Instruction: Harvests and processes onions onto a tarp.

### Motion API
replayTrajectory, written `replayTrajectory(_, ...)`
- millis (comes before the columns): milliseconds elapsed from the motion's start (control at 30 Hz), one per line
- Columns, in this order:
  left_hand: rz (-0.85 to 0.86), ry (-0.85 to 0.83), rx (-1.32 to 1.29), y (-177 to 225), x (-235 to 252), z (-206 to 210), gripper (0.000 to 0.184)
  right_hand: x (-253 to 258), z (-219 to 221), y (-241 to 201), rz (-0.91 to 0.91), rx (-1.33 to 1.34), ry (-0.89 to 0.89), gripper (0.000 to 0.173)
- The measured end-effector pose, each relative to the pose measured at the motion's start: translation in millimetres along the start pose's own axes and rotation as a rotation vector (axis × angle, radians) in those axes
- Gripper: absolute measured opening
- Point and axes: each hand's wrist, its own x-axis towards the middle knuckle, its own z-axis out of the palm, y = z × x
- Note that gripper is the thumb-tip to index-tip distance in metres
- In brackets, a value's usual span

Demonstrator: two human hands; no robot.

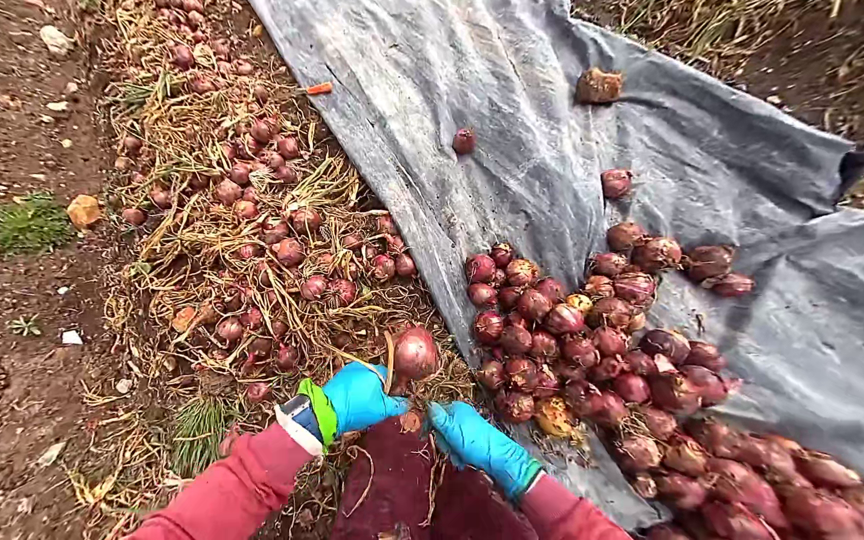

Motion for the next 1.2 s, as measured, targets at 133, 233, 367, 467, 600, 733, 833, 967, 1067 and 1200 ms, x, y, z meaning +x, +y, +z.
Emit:
replayTrajectory(133,0.045,-0.098,0.061,9.8,45.5,-21.8,0.048,15.1,-22.0,-12.4,-0.110,0.205,0.221,0.090)
replayTrajectory(233,-0.315,0.281,-0.075,-86.8,50.9,-55.7,0.041,27.8,-47.3,-3.4,-0.133,0.495,0.473,0.090)
replayTrajectory(367,-0.785,0.349,0.212,-177.7,9.5,-45.6,0.065,38.1,-46.9,30.6,0.083,0.480,0.481,0.093)
replayTrajectory(467,-0.604,0.214,0.156,-135.5,9.4,10.3,0.050,42.9,-24.4,38.5,0.150,0.505,0.399,0.093)
replayTrajectory(600,-0.358,-0.281,0.120,-93.4,48.0,120.3,0.064,28.9,1.3,20.7,0.171,0.497,0.361,0.088)
replayTrajectory(733,-0.442,-0.313,0.144,-91.2,40.1,93.4,0.054,10.7,10.5,19.4,0.130,0.509,0.388,0.086)
replayTrajectory(833,-0.518,-0.166,0.189,-163.5,35.5,123.2,0.042,-8.2,21.5,31.2,0.157,0.528,0.430,0.089)
replayTrajectory(967,-0.511,-0.027,-0.108,-162.0,5.8,94.2,0.079,-23.5,39.0,34.7,0.147,0.596,0.406,0.097)
replayTrajectory(1067,-0.078,0.278,-0.419,-118.9,-39.4,79.7,0.070,-33.5,66.1,28.1,0.040,0.592,0.157,0.093)
replayTrajectory(1200,0.404,0.180,-0.645,-51.2,-79.2,56.3,0.069,-48.9,87.0,-24.5,-0.309,0.564,0.109,0.091)
